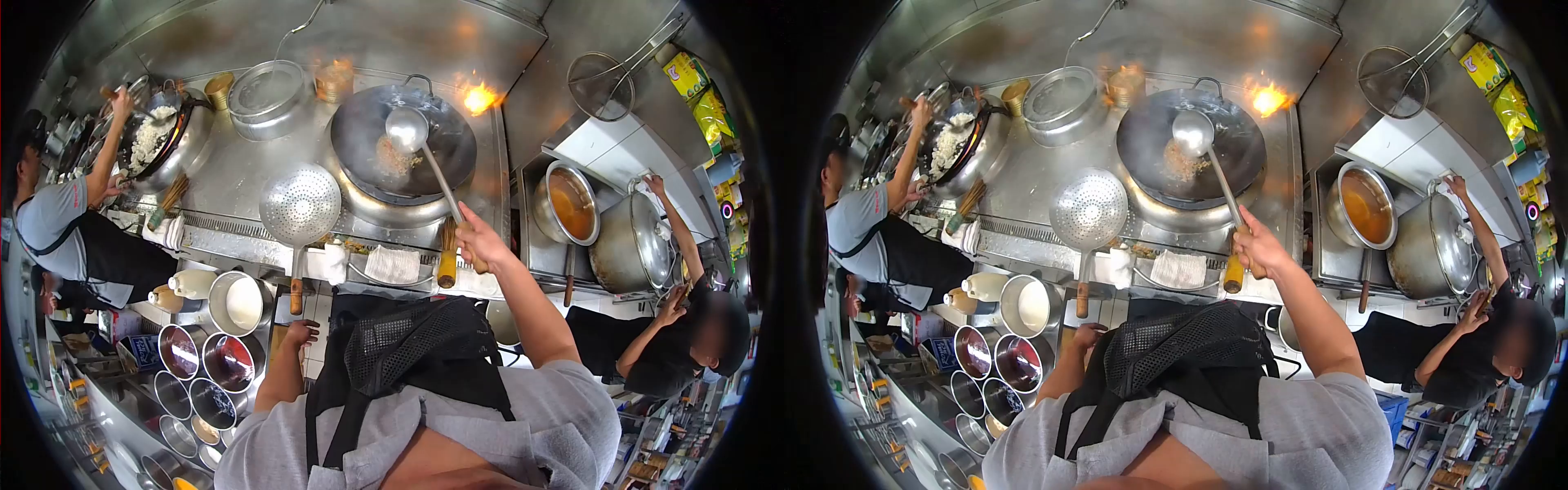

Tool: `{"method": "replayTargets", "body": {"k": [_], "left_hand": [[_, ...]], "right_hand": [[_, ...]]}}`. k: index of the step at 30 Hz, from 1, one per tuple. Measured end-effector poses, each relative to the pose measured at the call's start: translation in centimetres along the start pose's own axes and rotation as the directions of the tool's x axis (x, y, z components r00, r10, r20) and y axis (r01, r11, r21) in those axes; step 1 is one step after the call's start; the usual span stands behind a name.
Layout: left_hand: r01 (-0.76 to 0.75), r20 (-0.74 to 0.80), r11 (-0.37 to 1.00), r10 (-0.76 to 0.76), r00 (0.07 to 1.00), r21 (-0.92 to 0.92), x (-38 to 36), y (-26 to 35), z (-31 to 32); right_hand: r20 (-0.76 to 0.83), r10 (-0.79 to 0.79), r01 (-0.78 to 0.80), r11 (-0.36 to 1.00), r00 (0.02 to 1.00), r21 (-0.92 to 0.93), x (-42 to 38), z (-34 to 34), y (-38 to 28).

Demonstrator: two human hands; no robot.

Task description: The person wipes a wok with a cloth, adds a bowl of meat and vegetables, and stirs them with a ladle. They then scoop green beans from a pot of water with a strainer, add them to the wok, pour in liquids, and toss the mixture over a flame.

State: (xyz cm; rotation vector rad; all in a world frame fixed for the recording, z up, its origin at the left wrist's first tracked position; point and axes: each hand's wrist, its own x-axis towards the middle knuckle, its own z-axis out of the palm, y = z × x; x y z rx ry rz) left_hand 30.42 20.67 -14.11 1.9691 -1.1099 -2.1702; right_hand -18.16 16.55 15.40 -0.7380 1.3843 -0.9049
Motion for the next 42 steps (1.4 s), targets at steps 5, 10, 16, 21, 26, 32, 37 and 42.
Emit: {"method": "replayTargets", "body": {"k": [5, 10, 16, 21, 26, 32, 37, 42], "left_hand": [[-0.003, 0.079, 0.984, -0.011, 0.997, 0.178, 1.6, -1.9, -0.7], [0.099, 0.329, 0.989, -0.13, 0.935, 0.109, 7.4, -9.2, -4.5], [0.274, 0.483, 0.928, -0.367, 0.795, 0.254, 10.0, -11.3, -4.7], [0.178, 0.47, 0.918, -0.339, 0.815, 0.353, 11.1, -11.3, -2.6], [-0.146, 0.319, 0.887, -0.002, 0.948, 0.437, 5.2, -2.4, -1.8], [-0.036, 0.19, 0.898, -0.053, 0.98, 0.438, 2.0, -0.5, -2.1], [-0.098, 0.243, 0.926, 0.007, 0.97, 0.365, 6.6, -8.4, -3.6], [0.074, 0.124, 0.948, -0.118, 0.985, 0.31, 2.0, -4.7, 0.1]], "right_hand": [[-0.056, 0.075, -0.075, 0.997, 0.996, 0.007, 1.9, 1.2, -0.3], [-0.095, 0.044, -0.036, 0.996, 0.994, 0.085, 0.6, 3.3, 0.2], [-0.066, 0.031, -0.029, 0.999, 0.997, 0.022, 2.1, 3.4, -1.4], [-0.069, 0.091, -0.082, 0.99, 0.994, 0.116, 2.7, 3.9, -1.0], [-0.106, 0.025, -0.036, 0.994, 0.994, -0.099, 1.1, 3.3, -0.1], [-0.055, 0.043, -0.042, 0.999, 0.998, 0.025, 2.0, 0.6, 0.4], [-0.099, -0.048, 0.055, 0.996, 0.994, 0.067, 1.2, -0.9, -0.5], [-0.047, 0.014, -0.017, 0.999, 0.999, -0.048, 3.0, -5.1, 0.3]]}}
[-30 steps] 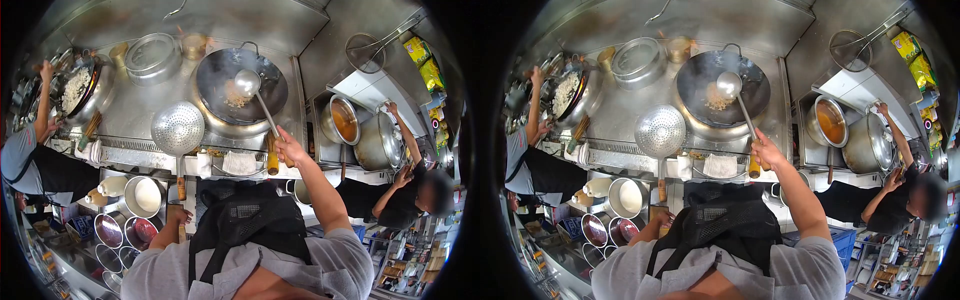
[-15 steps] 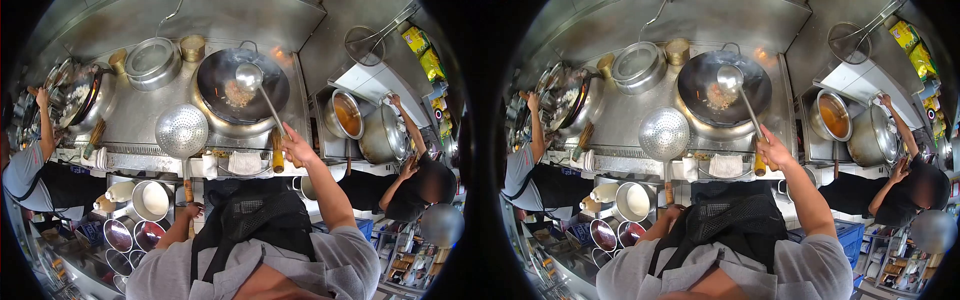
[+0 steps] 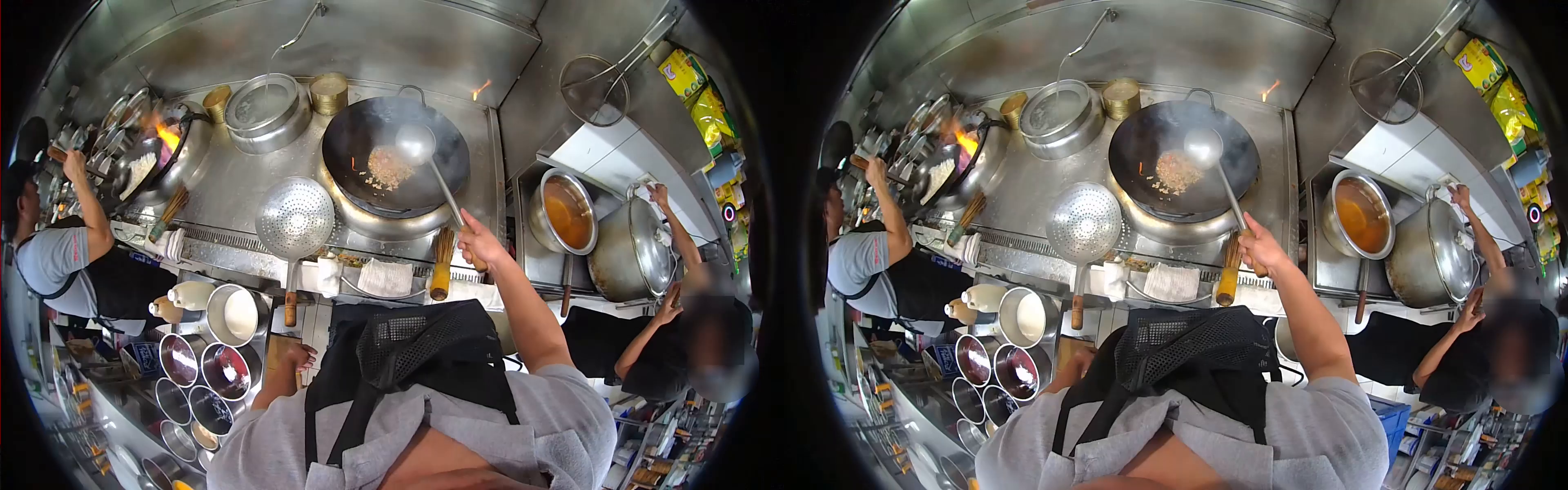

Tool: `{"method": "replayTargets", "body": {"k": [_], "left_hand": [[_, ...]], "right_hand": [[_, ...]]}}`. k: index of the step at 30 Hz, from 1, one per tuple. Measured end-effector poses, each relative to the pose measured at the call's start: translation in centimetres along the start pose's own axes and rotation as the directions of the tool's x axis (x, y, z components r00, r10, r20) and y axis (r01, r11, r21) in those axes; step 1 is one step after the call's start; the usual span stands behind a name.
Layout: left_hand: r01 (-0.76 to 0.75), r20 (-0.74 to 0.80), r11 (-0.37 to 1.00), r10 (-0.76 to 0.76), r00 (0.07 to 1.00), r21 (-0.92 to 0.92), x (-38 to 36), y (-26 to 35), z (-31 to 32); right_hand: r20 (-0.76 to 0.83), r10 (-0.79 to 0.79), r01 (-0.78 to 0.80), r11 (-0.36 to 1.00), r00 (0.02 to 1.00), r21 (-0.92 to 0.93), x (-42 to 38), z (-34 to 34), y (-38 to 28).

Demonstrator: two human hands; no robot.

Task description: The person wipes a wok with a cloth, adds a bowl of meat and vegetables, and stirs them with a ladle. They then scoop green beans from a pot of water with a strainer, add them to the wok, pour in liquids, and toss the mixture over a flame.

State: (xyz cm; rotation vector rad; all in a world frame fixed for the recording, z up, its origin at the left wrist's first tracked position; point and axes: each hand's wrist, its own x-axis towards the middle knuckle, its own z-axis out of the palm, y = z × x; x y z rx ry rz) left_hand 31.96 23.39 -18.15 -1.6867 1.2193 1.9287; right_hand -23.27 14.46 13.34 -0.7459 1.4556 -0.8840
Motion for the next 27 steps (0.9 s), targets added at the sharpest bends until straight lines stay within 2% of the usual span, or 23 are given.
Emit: {"method": "replayTargets", "body": {"k": [1, 2, 3, 5, 6, 7, 9, 11, 13, 14, 15, 17, 18, 19, 21, 22, 24, 26, 27], "left_hand": [[0.098, -0.086, 0.995, -0.097, 0.992, 0.002, -5.2, 4.9, 1.4], [0.089, -0.213, 0.996, -0.084, 0.974, 0.017, -8.3, 7.9, 3.5], [0.09, -0.227, 0.996, -0.086, 0.97, 0.007, -8.1, 8.5, 4.1], [-0.078, -0.215, 0.997, 0.071, 0.974, -0.024, -6.6, 9.4, 5.1], [-0.142, -0.185, 0.99, 0.142, 0.973, 0.011, -4.0, 8.2, 5.0], [-0.139, -0.194, 0.99, 0.137, 0.971, 0.001, -2.6, 8.0, 5.4], [-0.173, -0.2, 0.97, 0.138, 0.97, -0.172, -1.7, 7.7, 5.9], [-0.173, -0.248, 0.969, 0.126, 0.961, -0.177, -4.0, 9.7, 6.5], [-0.163, -0.291, 0.971, 0.107, 0.951, -0.176, -4.9, 10.0, 6.5], [-0.156, -0.297, 0.971, 0.097, 0.95, -0.18, -5.1, 9.7, 6.6], [-0.158, -0.297, 0.971, 0.1, 0.95, -0.179, -3.5, 7.8, 6.1], [-0.134, -0.203, 0.955, 0.081, 0.976, -0.265, -0.3, 3.9, 5.3], [-0.072, -0.229, 0.98, 0.029, 0.973, -0.183, -3.1, 5.3, 5.7], [-0.071, -0.228, 0.981, 0.028, 0.973, -0.182, -4.3, 5.3, 5.9], [0.027, -0.231, 0.956, -0.097, 0.968, -0.291, -6.0, 5.8, 5.7], [0.031, -0.285, 0.977, -0.092, 0.954, -0.212, -9.1, 7.9, 5.8], [0.013, -0.312, 0.98, -0.076, 0.947, -0.199, -10.2, 7.6, 5.2], [-0.009, -0.335, 0.981, -0.058, 0.94, -0.195, -9.7, 6.6, 4.4], [-0.012, -0.306, 0.967, -0.069, 0.95, -0.255, -8.1, 4.6, 3.6]], "right_hand": [[0.027, 0.013, -0.013, 1.0, 1.0, -0.004, 0.6, -0.8, 0.5], [0.041, -0.047, 0.049, 0.997, 0.998, -0.053, 1.1, -1.2, 1.1], [0.057, -0.055, 0.058, 0.997, 0.997, -0.053, 0.9, -1.3, 0.9], [0.053, -0.092, 0.096, 0.993, 0.994, -0.069, -0.5, -0.9, 0.4], [0.069, -0.078, 0.08, 0.996, 0.995, -0.033, -0.2, -1.3, 0.9], [0.082, -0.077, 0.08, 0.996, 0.994, -0.035, 0.2, -1.8, 1.0], [0.109, 0.022, -0.021, 1.0, 0.994, -0.008, 1.2, -3.0, 1.3], [0.148, -0.022, 0.029, 0.998, 0.989, -0.048, 2.1, -3.4, 1.0], [0.123, -0.074, 0.079, 0.996, 0.99, -0.035, 1.1, -2.8, 0.1], [0.153, -0.085, 0.08, 0.996, 0.985, 0.036, 2.0, -2.9, 0.6], [0.152, -0.087, 0.082, 0.996, 0.985, 0.035, 2.1, -2.7, 0.2], [0.16, 0.006, -0.01, 1.0, 0.987, 0.022, 2.2, -1.7, 0.0], [0.159, 0.009, -0.012, 1.0, 0.987, 0.022, 2.6, -1.6, 0.1], [0.15, -0.004, 0.0, 1.0, 0.989, 0.027, 3.5, -1.5, 0.4], [0.139, -0.027, 0.023, 0.999, 0.99, 0.032, 3.8, -0.9, 0.2], [0.139, -0.058, 0.057, 0.998, 0.989, 0.012, 3.4, -0.5, 0.1], [0.128, -0.083, 0.084, 0.996, 0.988, -0.006, 2.4, 0.1, -0.1], [0.16, -0.049, 0.022, 0.986, 0.986, 0.167, 1.8, 0.7, -0.6], [0.158, -0.046, 0.02, 0.986, 0.986, 0.164, 1.9, 0.9, -0.4]]}}
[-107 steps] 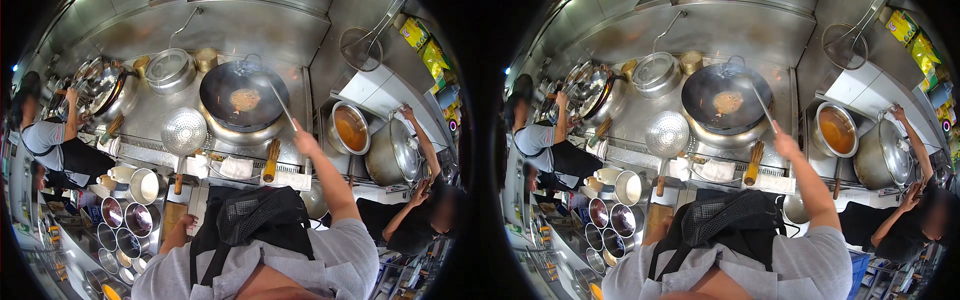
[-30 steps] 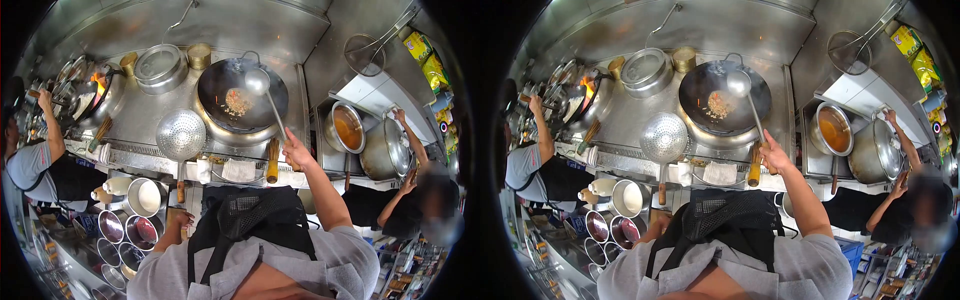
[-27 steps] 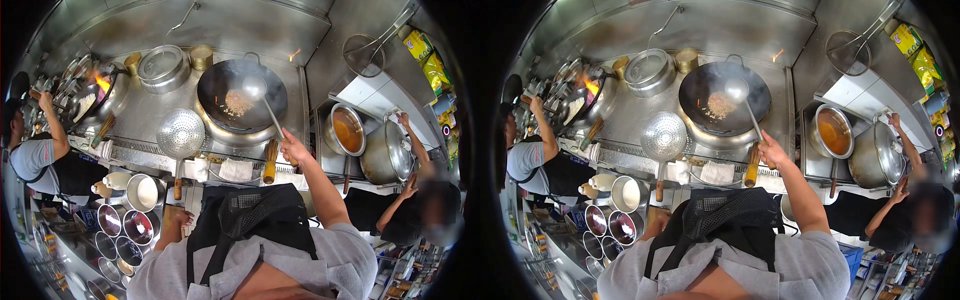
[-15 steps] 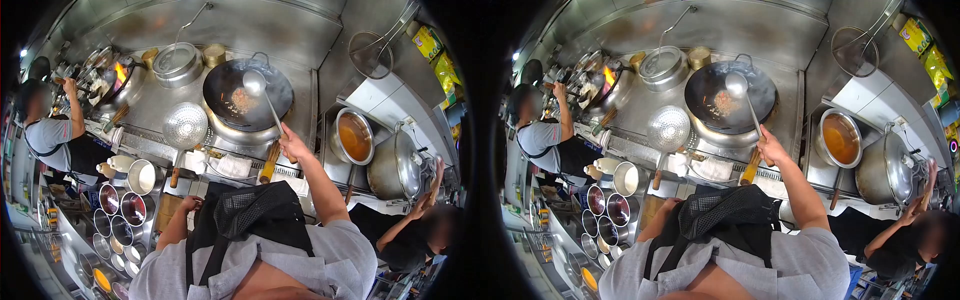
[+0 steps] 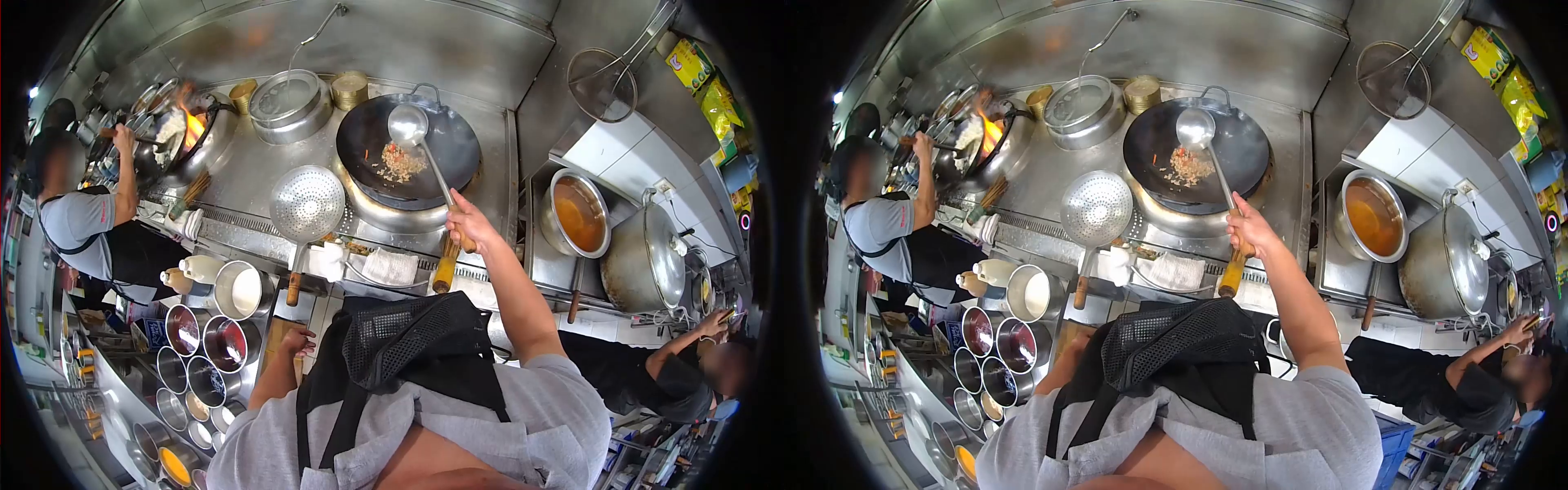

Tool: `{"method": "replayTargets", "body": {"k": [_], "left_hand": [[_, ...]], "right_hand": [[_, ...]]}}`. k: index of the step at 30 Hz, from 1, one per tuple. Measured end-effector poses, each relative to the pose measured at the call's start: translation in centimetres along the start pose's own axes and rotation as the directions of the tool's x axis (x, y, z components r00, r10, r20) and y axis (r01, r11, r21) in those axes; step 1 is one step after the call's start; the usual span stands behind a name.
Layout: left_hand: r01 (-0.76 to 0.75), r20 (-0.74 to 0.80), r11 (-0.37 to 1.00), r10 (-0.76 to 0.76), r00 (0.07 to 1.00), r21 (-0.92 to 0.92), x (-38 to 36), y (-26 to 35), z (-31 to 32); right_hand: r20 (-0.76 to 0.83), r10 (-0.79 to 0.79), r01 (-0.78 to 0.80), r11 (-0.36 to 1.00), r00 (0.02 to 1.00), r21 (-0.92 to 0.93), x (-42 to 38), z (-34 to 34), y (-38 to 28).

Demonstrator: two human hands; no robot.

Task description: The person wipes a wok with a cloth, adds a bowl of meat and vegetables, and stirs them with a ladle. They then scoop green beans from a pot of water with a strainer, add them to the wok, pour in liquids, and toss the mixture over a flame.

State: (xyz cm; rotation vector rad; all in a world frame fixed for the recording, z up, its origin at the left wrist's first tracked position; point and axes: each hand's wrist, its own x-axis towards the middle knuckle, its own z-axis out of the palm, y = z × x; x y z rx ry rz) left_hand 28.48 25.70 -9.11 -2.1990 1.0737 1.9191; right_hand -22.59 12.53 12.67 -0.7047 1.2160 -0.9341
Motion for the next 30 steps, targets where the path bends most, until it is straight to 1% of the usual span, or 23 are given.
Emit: {"method": "replayTargets", "body": {"k": [1, 2, 3, 4, 5, 7, 9, 11, 12, 13, 14, 15, 16, 18, 20, 21, 23, 24, 26, 27, 28, 29, 30], "left_hand": [[0.019, 0.027, 0.998, -0.017, 1.0, -0.059, 2.0, -1.7, -0.7], [0.017, 0.027, 0.998, -0.015, 1.0, -0.057, 3.9, -3.1, -1.3], [-0.032, 0.036, 0.998, 0.034, 0.999, -0.05, 5.8, -4.3, -1.9], [-0.084, 0.045, 0.996, 0.086, 0.995, -0.044, 6.0, -4.0, -2.2], [-0.089, 0.044, 0.995, 0.091, 0.995, -0.044, 6.2, -3.8, -2.5], [-0.134, 0.02, 0.989, 0.133, 0.991, 0.054, 4.6, -2.3, -2.7], [-0.121, 0.037, 0.991, 0.119, 0.992, 0.053, 4.6, -1.7, -2.4], [-0.109, 0.051, 0.992, 0.106, 0.993, 0.056, 4.8, -1.8, -2.2], [-0.098, 0.084, 0.994, 0.094, 0.992, 0.048, 5.4, -1.9, -2.1], [-0.086, 0.115, 0.995, 0.081, 0.99, 0.041, 5.7, -2.2, -2.1], [-0.086, 0.112, 0.995, 0.081, 0.99, 0.043, 6.0, -2.4, -2.3], [-0.115, 0.111, 0.99, 0.105, 0.988, 0.084, 6.1, -2.0, -2.2], [-0.138, 0.113, 0.982, 0.124, 0.986, 0.126, 6.0, -1.9, -2.2], [-0.148, 0.129, 0.985, 0.136, 0.982, 0.093, 6.1, -2.2, -2.2], [-0.169, 0.15, 0.985, 0.164, 0.975, 0.018, 6.4, -2.9, -2.2], [-0.166, 0.15, 0.986, 0.162, 0.975, 0.016, 6.2, -3.2, -2.1], [-0.222, 0.166, 0.974, 0.214, 0.963, 0.032, 5.6, -3.8, -2.2], [-0.222, 0.163, 0.975, 0.215, 0.963, 0.03, 5.2, -3.8, -2.1], [-0.023, 0.084, 0.999, 0.025, 0.996, -0.024, 4.2, -3.8, -1.8], [-0.069, 0.048, 0.996, 0.072, 0.996, -0.064, 0.7, -2.3, -1.8], [-0.118, 0.011, 0.988, 0.12, 0.993, -0.1, -3.7, -0.1, -1.7], [-0.168, -0.025, 0.977, 0.166, 0.986, -0.133, -8.5, 2.4, -1.6], [-0.167, -0.023, 0.977, 0.165, 0.986, -0.133, -10.0, 2.7, -1.0]], "right_hand": [[0.001, 0.05, -0.05, 0.999, 0.999, 0.006, 0.5, -0.1, 0.4], [0.001, 0.097, -0.097, 0.995, 0.995, 0.013, 0.9, 0.0, 0.7], [0.0, 0.095, -0.095, 0.995, 0.996, 0.014, 0.9, 0.2, 1.0], [-0.023, 0.059, -0.06, 0.998, 0.998, -0.009, 0.8, 0.5, 1.1], [-0.045, 0.024, -0.025, 0.999, 0.999, -0.034, 0.9, 0.6, 1.1], [-0.049, 0.002, -0.004, 0.999, 0.999, -0.033, 1.0, 1.0, 0.7], [-0.053, -0.01, 0.009, 1.0, 0.999, -0.029, 1.5, 1.4, 0.8], [-0.045, 0.025, -0.026, 1.0, 0.999, -0.018, 2.7, 1.7, 0.7], [-0.047, 0.027, -0.028, 0.999, 0.999, -0.016, 2.9, 1.5, 0.4], [-0.045, 0.017, -0.019, 0.998, 0.999, -0.063, 3.0, 1.4, 0.1], [-0.041, 0.002, -0.007, 0.994, 0.999, -0.111, 3.2, 1.4, -0.2], [-0.053, -0.02, 0.008, 0.977, 0.998, -0.212, 2.9, 1.8, -0.4], [-0.051, -0.021, 0.01, 0.977, 0.998, -0.212, 2.6, 2.2, -0.5], [-0.066, -0.077, 0.068, 0.988, 0.995, -0.137, 2.0, 2.5, -0.3], [-0.081, -0.06, 0.052, 0.993, 0.995, -0.105, 2.2, 2.7, 0.3], [-0.09, -0.044, 0.038, 0.997, 0.995, -0.071, 2.5, 2.6, 0.8], [-0.099, -0.017, 0.007, 0.995, 0.995, -0.103, 2.8, 1.8, 1.0], [-0.111, 0.006, -0.021, 0.991, 0.994, -0.135, 2.7, 1.7, 0.6], [-0.095, -0.029, 0.015, 0.99, 0.995, -0.141, 2.4, 1.8, 0.4], [-0.087, -0.06, 0.047, 0.989, 0.994, -0.141, 2.1, 1.9, 0.5], [-0.087, -0.061, 0.048, 0.989, 0.994, -0.142, 2.2, 2.0, 0.4], [-0.059, -0.034, 0.028, 0.995, 0.998, -0.1, 2.4, 2.2, 0.4], [-0.032, -0.006, 0.004, 0.998, 0.999, -0.058, 2.4, 2.3, 0.5]]}}
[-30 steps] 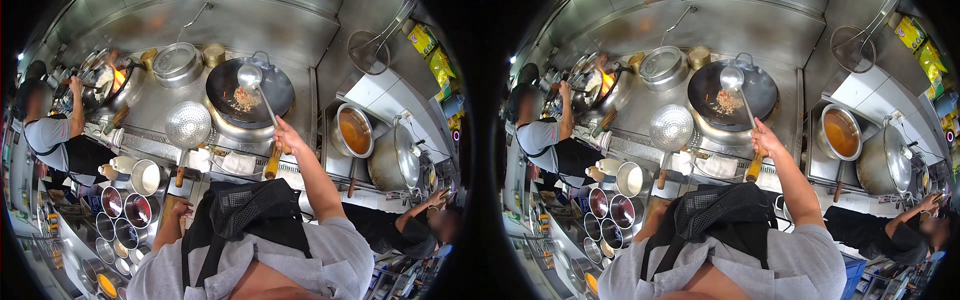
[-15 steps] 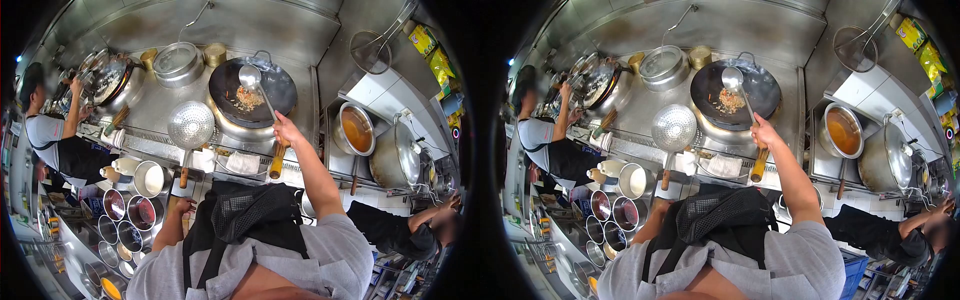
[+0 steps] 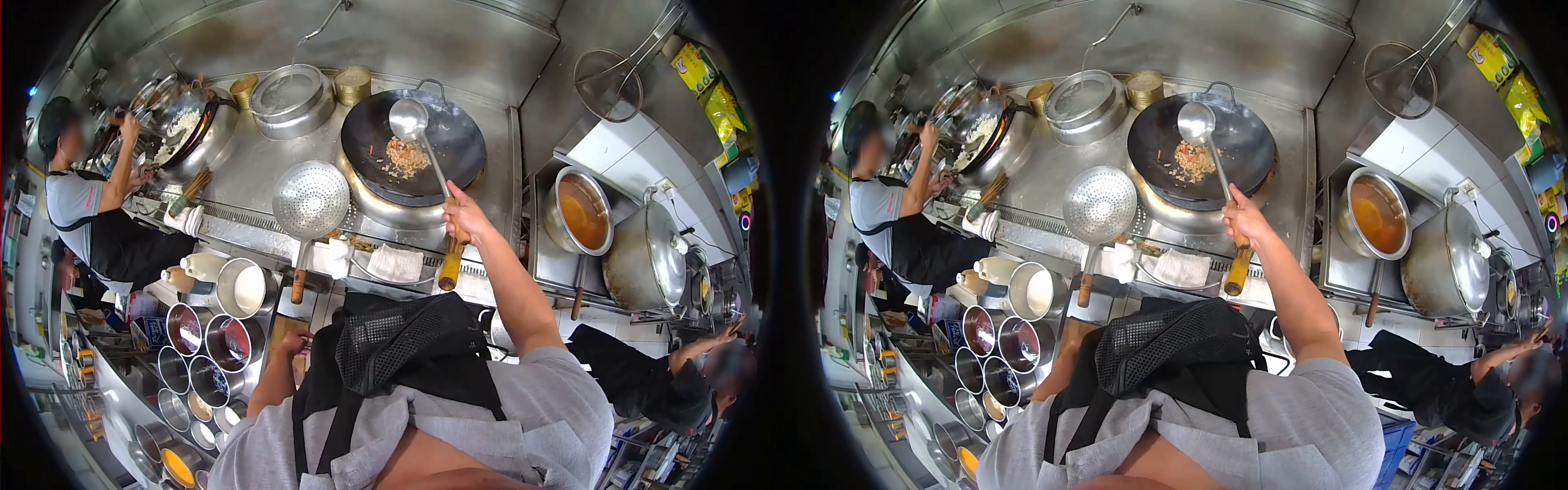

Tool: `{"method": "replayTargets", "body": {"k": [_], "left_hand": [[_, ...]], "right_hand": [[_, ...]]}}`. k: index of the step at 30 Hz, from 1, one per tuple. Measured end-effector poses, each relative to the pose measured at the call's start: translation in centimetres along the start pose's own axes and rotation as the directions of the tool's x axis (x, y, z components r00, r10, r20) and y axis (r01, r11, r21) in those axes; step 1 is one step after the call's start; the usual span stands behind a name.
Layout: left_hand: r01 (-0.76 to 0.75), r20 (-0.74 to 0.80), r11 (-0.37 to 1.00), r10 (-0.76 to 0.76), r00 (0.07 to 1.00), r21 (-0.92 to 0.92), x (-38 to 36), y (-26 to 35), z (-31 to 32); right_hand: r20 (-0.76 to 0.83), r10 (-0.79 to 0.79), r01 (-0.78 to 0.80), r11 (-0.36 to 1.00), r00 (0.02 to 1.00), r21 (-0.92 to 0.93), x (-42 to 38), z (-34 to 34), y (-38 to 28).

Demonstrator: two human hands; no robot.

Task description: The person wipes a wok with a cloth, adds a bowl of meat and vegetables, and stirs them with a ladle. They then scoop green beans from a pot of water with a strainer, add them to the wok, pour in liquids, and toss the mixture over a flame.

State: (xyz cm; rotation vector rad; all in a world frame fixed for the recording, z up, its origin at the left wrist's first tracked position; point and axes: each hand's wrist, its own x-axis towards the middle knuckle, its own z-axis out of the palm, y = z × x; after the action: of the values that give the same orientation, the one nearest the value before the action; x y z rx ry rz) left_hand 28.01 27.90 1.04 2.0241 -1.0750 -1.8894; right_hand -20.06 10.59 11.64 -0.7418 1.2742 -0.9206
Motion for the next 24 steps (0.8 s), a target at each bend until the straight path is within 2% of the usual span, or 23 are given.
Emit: {"method": "replayTargets", "body": {"k": [2, 3, 5, 7, 9, 13, 15, 16, 17, 18, 20, 22, 24], "left_hand": [[-0.151, -0.112, 0.985, 0.159, 0.981, 0.078, -1.7, -0.2, 0.6], [-0.148, -0.113, 0.986, 0.157, 0.981, 0.08, -1.5, -0.9, 0.1], [-0.249, 0.066, 0.952, 0.264, 0.962, -0.176, -0.3, -2.2, -1.5], [-0.162, 0.009, 0.983, 0.164, 0.986, -0.091, 0.0, -2.0, -1.4], [-0.074, -0.047, 0.997, 0.073, 0.996, -0.021, 0.1, -1.2, -0.7], [0.036, -0.132, 0.998, -0.03, 0.991, 0.044, 0.3, -0.2, 0.4], [0.049, -0.145, 0.997, -0.04, 0.989, 0.059, 0.6, 0.1, 0.2], [0.098, -0.153, 0.994, -0.09, 0.984, 0.044, 1.5, 0.0, -0.1], [0.144, -0.159, 0.989, -0.138, 0.978, 0.029, 2.7, -0.3, -0.2], [0.145, -0.101, 0.987, -0.138, 0.985, 0.064, 6.3, -3.4, -0.9], [0.135, 0.015, 0.982, -0.138, 0.99, 0.131, 13.2, -9.1, -2.2], [0.153, 0.067, 0.985, -0.158, 0.985, 0.074, 13.6, -9.5, -2.8], [0.169, 0.111, 0.986, -0.169, 0.979, 0.008, 14.5, -9.7, -3.4]], "right_hand": [[-0.011, 0.027, -0.027, 1.0, 1.0, -0.006, 0.6, -0.1, 0.4], [-0.023, 0.052, -0.053, 0.999, 0.998, -0.009, 0.9, 0.0, 0.6], [-0.024, 0.01, -0.012, 0.997, 1.0, -0.076, -0.4, 0.1, 0.5], [-0.029, -0.025, 0.021, 0.99, 0.999, -0.14, -2.1, -0.2, 0.9], [0.035, -0.011, 0.011, 1.0, 0.999, 0.014, -3.2, -0.9, 1.2], [0.013, 0.086, -0.086, 0.996, 0.996, 0.006, -2.8, -1.1, 1.4], [-0.034, -0.009, 0.005, 0.992, 0.999, -0.125, -3.0, -0.2, 1.5], [-0.037, -0.008, 0.003, 0.993, 0.999, -0.122, -3.4, 0.0, 1.2], [0.001, 0.031, -0.031, 0.999, 1.0, -0.011, -4.0, -0.1, 0.7], [0.042, 0.066, -0.07, 0.993, 0.997, 0.1, -4.5, -0.1, 0.4], [0.039, 0.095, -0.1, 0.982, 0.995, 0.162, -2.8, -0.7, 1.3], [0.043, 0.122, -0.129, 0.967, 0.992, 0.22, -3.0, -0.3, 1.0], [-0.016, 0.055, -0.055, 0.998, 0.998, -0.028, -4.1, 0.3, 0.6]]}}
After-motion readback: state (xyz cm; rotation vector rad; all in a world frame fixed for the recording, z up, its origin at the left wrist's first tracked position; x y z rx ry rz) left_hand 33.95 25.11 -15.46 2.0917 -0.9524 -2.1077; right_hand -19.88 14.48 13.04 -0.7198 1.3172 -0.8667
